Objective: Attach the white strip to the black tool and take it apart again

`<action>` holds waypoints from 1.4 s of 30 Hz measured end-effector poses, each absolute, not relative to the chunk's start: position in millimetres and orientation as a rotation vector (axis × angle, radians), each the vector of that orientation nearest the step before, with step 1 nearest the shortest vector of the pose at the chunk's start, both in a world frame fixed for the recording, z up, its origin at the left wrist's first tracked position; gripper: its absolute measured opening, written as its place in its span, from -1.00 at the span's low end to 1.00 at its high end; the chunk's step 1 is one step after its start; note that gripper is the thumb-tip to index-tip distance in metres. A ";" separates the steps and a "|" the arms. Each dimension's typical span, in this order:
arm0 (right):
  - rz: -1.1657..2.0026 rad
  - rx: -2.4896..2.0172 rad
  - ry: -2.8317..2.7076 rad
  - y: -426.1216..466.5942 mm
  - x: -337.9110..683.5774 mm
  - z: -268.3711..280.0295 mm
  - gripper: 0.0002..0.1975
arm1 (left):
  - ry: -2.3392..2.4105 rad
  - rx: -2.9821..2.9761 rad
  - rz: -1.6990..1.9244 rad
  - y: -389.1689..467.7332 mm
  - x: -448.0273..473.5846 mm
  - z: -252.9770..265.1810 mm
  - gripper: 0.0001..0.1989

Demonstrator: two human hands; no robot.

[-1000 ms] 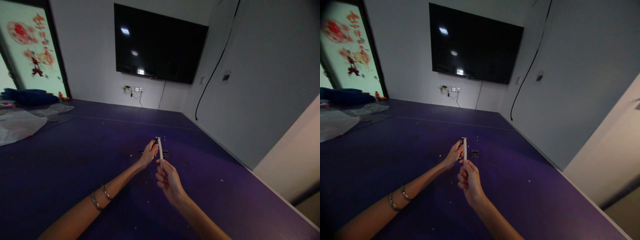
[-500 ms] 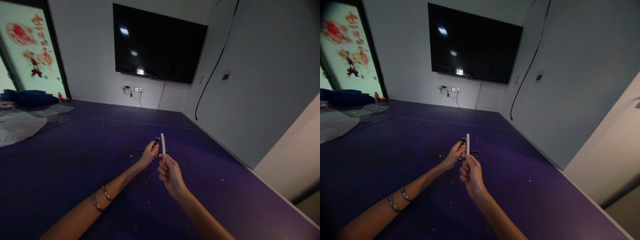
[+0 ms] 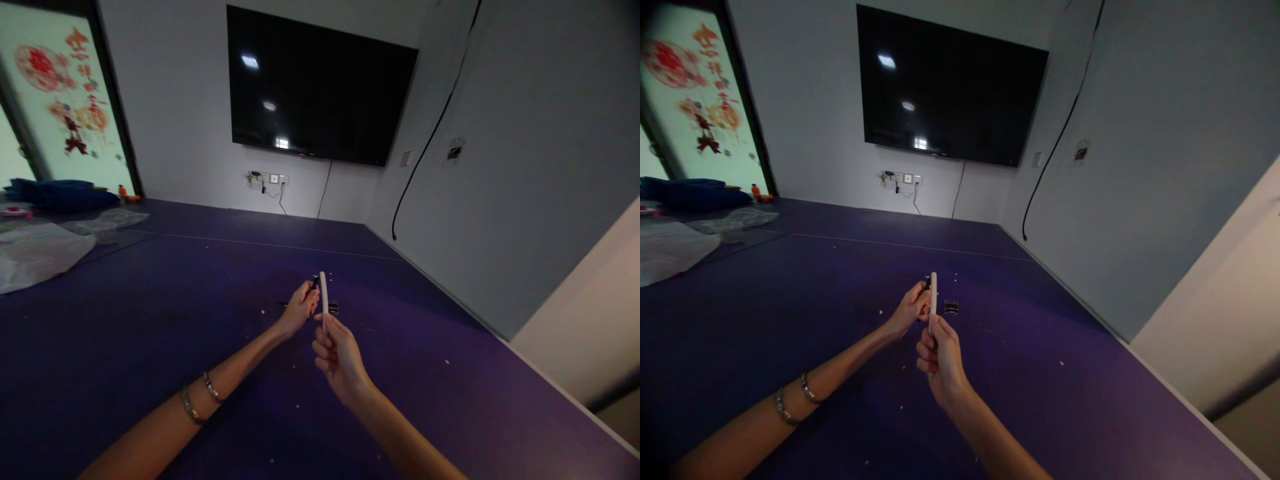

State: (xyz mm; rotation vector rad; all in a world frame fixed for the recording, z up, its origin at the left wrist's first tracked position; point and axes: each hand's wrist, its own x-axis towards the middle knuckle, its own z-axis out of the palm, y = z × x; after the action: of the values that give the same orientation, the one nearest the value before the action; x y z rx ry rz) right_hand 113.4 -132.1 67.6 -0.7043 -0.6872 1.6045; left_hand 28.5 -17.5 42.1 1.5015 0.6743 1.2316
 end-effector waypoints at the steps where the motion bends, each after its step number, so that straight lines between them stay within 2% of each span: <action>1: 1.623 -0.721 -0.687 -133.2 112.4 65.6 -0.70 | 0.687 1.505 1.239 -17.0 27.5 42.6 -0.79; 21: 1.663 -0.742 -0.709 -135.3 121.4 73.8 -0.67 | 0.691 1.534 1.277 -3.5 18.8 39.2 -0.77; 26: 1.350 -0.789 -1.013 -119.4 143.2 95.1 -0.76 | 0.635 1.686 1.246 -2.2 15.0 47.3 -0.84; 35: 0.701 -1.110 -1.541 -83.6 205.9 138.0 -0.87 | 0.600 1.781 1.217 -2.0 10.9 50.6 -0.82; 39: 0.498 -1.279 -1.686 -80.7 214.1 140.3 -0.80 | 0.600 1.858 1.208 -6.2 9.1 52.8 -0.82; 42: 0.464 -1.328 -1.782 -79.9 214.1 135.0 -0.74 | 0.570 1.952 1.202 -8.0 7.5 55.2 -0.81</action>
State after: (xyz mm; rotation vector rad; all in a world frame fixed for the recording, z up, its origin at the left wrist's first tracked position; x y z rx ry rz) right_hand 214.1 -79.9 135.0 -1.3284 -1.7823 0.4638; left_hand 7.5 -8.0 55.2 1.9521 0.5696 1.2021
